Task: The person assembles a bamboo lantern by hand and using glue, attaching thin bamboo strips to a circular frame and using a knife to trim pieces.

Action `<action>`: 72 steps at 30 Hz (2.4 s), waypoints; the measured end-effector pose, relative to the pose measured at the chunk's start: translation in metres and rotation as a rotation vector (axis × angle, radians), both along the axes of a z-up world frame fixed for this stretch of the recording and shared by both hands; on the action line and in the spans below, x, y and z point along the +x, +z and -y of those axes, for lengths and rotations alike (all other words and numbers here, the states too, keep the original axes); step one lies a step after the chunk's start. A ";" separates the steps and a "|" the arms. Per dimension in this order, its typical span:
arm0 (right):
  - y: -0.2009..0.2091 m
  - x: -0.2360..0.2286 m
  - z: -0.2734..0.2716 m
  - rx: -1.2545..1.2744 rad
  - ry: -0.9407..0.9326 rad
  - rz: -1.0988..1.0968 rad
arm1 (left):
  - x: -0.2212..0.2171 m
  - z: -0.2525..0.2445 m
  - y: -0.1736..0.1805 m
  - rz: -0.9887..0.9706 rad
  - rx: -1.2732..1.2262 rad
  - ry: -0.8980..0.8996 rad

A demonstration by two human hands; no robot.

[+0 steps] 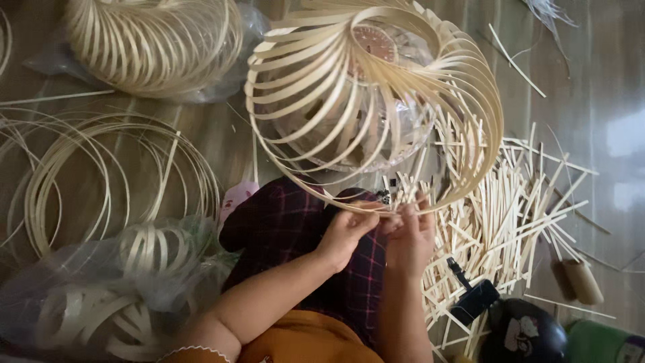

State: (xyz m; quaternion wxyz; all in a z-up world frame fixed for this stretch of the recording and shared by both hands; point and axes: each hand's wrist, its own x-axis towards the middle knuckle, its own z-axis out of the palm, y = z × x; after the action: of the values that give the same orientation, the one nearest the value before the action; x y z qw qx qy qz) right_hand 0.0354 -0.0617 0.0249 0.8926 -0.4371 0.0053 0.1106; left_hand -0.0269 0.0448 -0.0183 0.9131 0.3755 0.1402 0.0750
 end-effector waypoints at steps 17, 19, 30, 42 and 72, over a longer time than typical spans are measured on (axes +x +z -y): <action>0.002 0.008 0.010 -0.089 -0.068 -0.116 | 0.009 -0.023 0.022 0.093 -0.133 -0.055; 0.001 0.010 0.012 -0.068 -0.079 -0.122 | 0.012 -0.029 0.020 0.048 -0.148 0.011; -0.006 0.029 0.033 -0.122 -0.071 -0.017 | 0.018 -0.035 0.017 0.001 -0.216 0.052; -0.021 0.044 0.064 -0.128 -0.184 -0.171 | 0.025 -0.052 0.013 -0.023 -0.088 0.144; -0.013 0.061 0.073 -0.360 -0.314 -0.187 | 0.001 -0.009 0.039 0.166 -0.129 0.155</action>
State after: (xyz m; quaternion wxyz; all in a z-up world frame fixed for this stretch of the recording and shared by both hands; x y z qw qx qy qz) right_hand 0.0965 -0.1349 0.0118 0.8023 -0.5706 0.1751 0.0080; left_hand -0.0261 0.0543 0.0207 0.9353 0.2965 0.0973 0.1668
